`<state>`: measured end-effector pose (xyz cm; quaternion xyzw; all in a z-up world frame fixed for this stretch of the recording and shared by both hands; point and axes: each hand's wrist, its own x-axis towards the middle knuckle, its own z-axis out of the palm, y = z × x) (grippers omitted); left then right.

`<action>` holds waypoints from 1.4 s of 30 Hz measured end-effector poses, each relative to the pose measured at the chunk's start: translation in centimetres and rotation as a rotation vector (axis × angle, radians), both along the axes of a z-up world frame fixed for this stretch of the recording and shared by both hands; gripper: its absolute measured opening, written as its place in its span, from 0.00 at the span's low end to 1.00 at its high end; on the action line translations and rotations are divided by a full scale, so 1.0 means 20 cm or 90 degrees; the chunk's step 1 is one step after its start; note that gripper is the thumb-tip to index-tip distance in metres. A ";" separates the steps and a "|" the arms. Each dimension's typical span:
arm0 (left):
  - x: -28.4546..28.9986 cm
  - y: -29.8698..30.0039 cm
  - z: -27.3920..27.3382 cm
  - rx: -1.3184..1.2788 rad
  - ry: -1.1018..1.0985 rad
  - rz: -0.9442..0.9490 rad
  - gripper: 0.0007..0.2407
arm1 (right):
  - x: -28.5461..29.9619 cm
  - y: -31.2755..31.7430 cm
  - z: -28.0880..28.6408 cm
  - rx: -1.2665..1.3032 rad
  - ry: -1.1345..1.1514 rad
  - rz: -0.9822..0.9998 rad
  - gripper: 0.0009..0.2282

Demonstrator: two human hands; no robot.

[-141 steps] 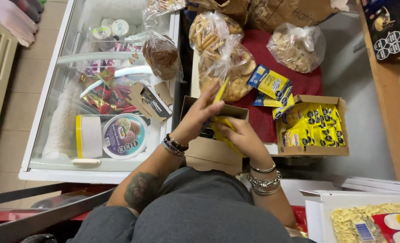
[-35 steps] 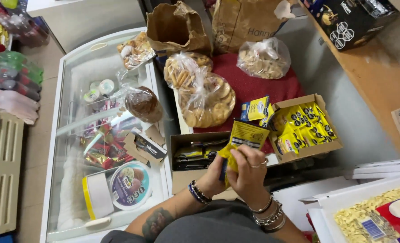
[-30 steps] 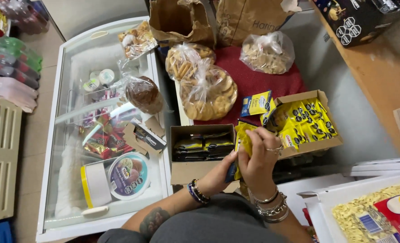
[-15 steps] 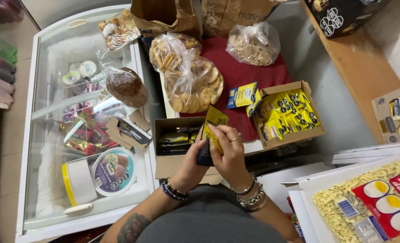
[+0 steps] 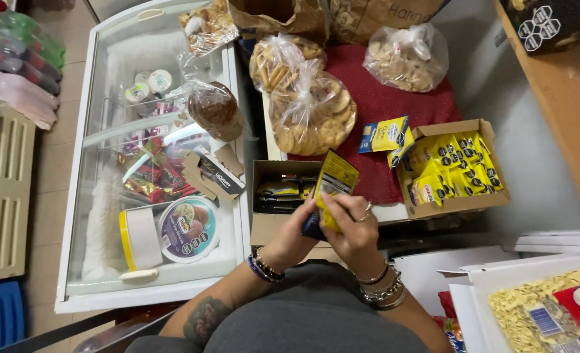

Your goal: Organizing and packing small yellow packets of grated cheese into a cardboard box on a grocery store counter.

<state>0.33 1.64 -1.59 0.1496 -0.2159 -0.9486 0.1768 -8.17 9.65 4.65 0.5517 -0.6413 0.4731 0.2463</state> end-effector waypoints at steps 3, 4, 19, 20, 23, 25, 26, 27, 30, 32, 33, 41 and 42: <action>0.06 0.05 0.11 -0.166 -0.001 -0.068 0.28 | -0.10 0.01 -0.05 0.010 -0.002 -0.052 0.12; 0.07 0.06 0.14 -0.166 0.000 -0.065 0.28 | -0.11 0.02 -0.02 0.009 0.000 -0.049 0.12; 0.14 -0.15 0.47 -0.678 0.025 0.098 0.27 | -0.02 -0.05 0.07 0.013 -0.371 -0.096 0.16; 0.13 -0.15 0.46 -0.734 -0.009 0.136 0.27 | 0.02 -0.09 0.07 0.017 -0.424 0.000 0.16; 0.12 -0.18 0.42 -0.809 -0.073 0.231 0.25 | 0.10 -0.15 0.05 0.074 -0.473 0.173 0.24; 0.12 -0.21 0.38 -0.829 -0.102 0.290 0.25 | 0.11 -0.17 0.03 0.126 -0.466 0.251 0.32; 0.13 -0.23 0.36 -0.822 -0.117 0.310 0.25 | 0.11 -0.17 0.02 0.158 -0.428 0.275 0.31; 0.14 -0.23 0.34 -0.813 -0.132 0.328 0.25 | 0.12 -0.16 0.02 0.191 -0.394 0.296 0.31; 0.17 -0.26 0.35 -0.814 -0.150 0.359 0.27 | 0.12 -0.16 0.03 0.214 -0.378 0.345 0.31; 0.16 -0.26 0.35 -0.812 -0.141 0.355 0.27 | 0.10 -0.14 0.03 0.212 -0.373 0.351 0.33; 0.15 -0.26 0.35 -0.811 -0.129 0.352 0.27 | 0.09 -0.13 0.03 0.208 -0.366 0.358 0.35; 0.14 -0.24 0.42 -0.518 -0.113 0.334 0.31 | 0.01 -0.06 0.01 0.109 -0.548 0.340 0.25; 0.14 -0.24 0.41 -0.322 -0.104 0.335 0.37 | 0.00 -0.05 0.00 0.084 -0.590 0.323 0.22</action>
